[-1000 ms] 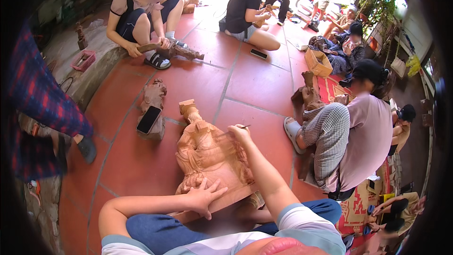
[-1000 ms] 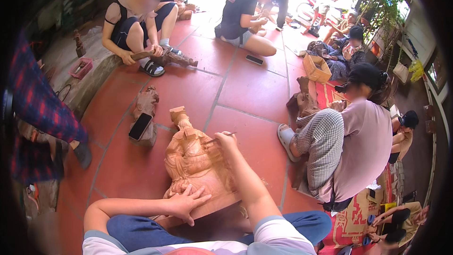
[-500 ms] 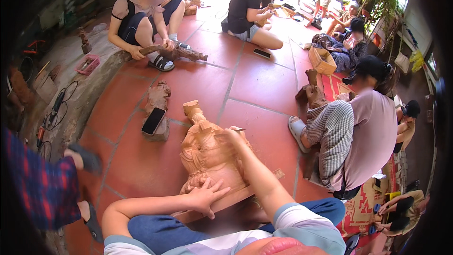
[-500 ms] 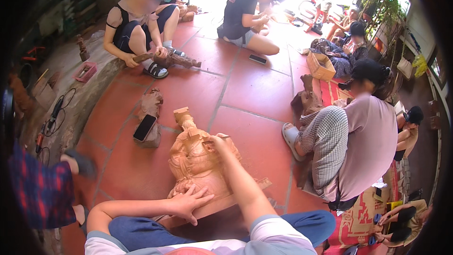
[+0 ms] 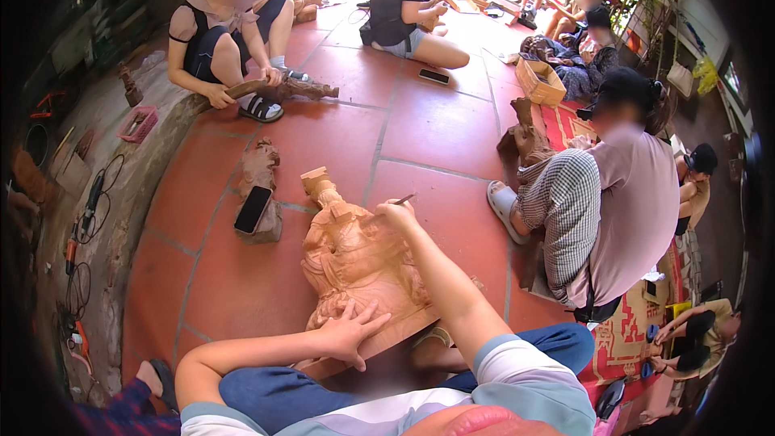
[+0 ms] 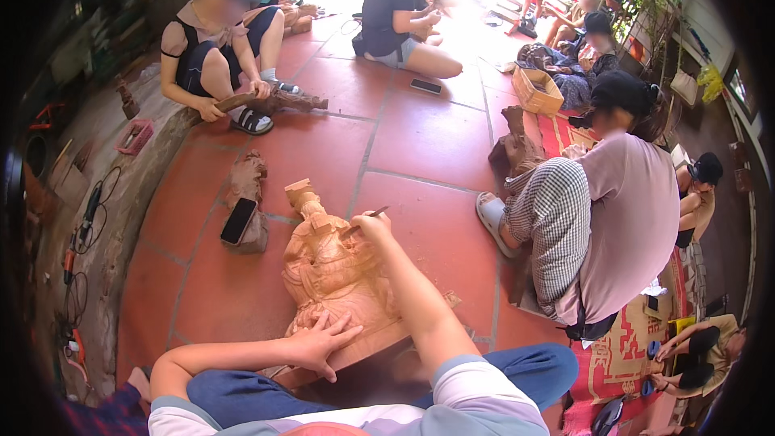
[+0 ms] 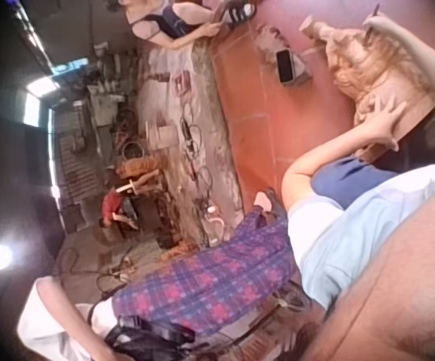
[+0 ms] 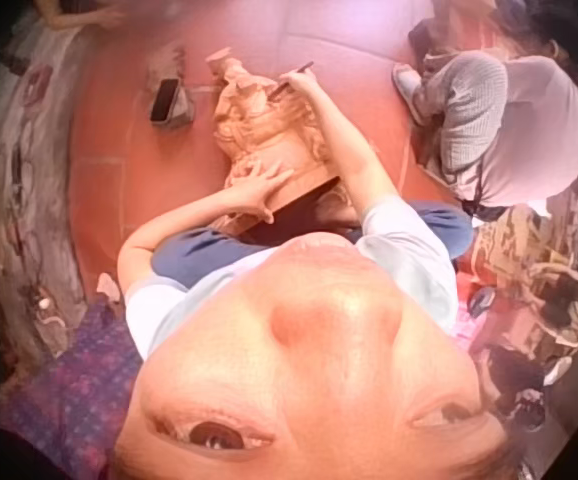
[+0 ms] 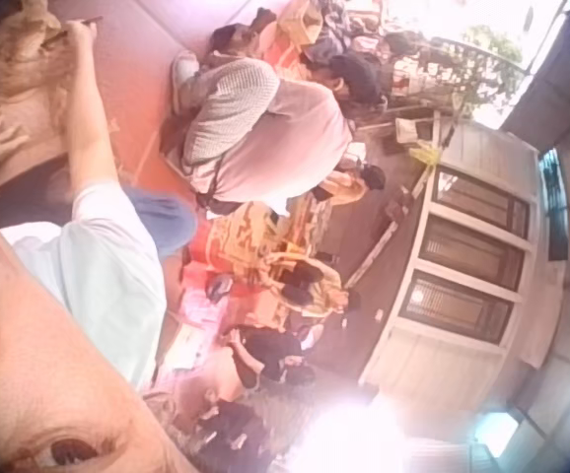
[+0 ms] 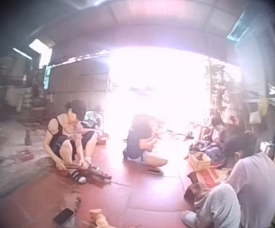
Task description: The person carves a wooden figure using a chisel and mallet while sitting on the floor. They repeatedly strike the chisel to shape the wood and occasionally pause to inspect the work.
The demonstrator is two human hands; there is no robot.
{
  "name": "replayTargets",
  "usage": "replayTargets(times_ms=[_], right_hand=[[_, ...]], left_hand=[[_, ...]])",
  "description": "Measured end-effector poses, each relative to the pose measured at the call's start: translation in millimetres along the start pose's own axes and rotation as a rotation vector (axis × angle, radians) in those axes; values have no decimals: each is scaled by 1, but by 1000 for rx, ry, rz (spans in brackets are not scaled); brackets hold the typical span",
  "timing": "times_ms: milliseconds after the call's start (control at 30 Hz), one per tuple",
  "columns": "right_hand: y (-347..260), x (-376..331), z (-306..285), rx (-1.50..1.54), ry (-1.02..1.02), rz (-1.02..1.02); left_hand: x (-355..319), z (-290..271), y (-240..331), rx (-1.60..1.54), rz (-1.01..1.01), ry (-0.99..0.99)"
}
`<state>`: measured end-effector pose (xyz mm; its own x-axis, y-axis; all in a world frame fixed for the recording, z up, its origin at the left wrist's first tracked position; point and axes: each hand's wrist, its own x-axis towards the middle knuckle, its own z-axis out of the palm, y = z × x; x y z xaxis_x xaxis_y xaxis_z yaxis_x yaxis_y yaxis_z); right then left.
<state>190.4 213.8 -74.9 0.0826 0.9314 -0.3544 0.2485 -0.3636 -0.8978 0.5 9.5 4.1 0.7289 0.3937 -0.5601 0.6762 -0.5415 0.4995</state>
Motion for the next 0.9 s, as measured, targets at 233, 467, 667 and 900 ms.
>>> replayTargets(times_ms=[233,467,667,900], right_hand=[[5,-19,12,66,52,-29],[7,-16,27,133,38,-14],[-1,-5,16,112,60,0],[2,-16,9,-44,31,-20]], left_hand=[[-2,1,-3,-10,8,21],[-1,8,-7,-20,15,59],[-1,1,0,-5,2,20],[-6,3,-2,-28,-11,35]])
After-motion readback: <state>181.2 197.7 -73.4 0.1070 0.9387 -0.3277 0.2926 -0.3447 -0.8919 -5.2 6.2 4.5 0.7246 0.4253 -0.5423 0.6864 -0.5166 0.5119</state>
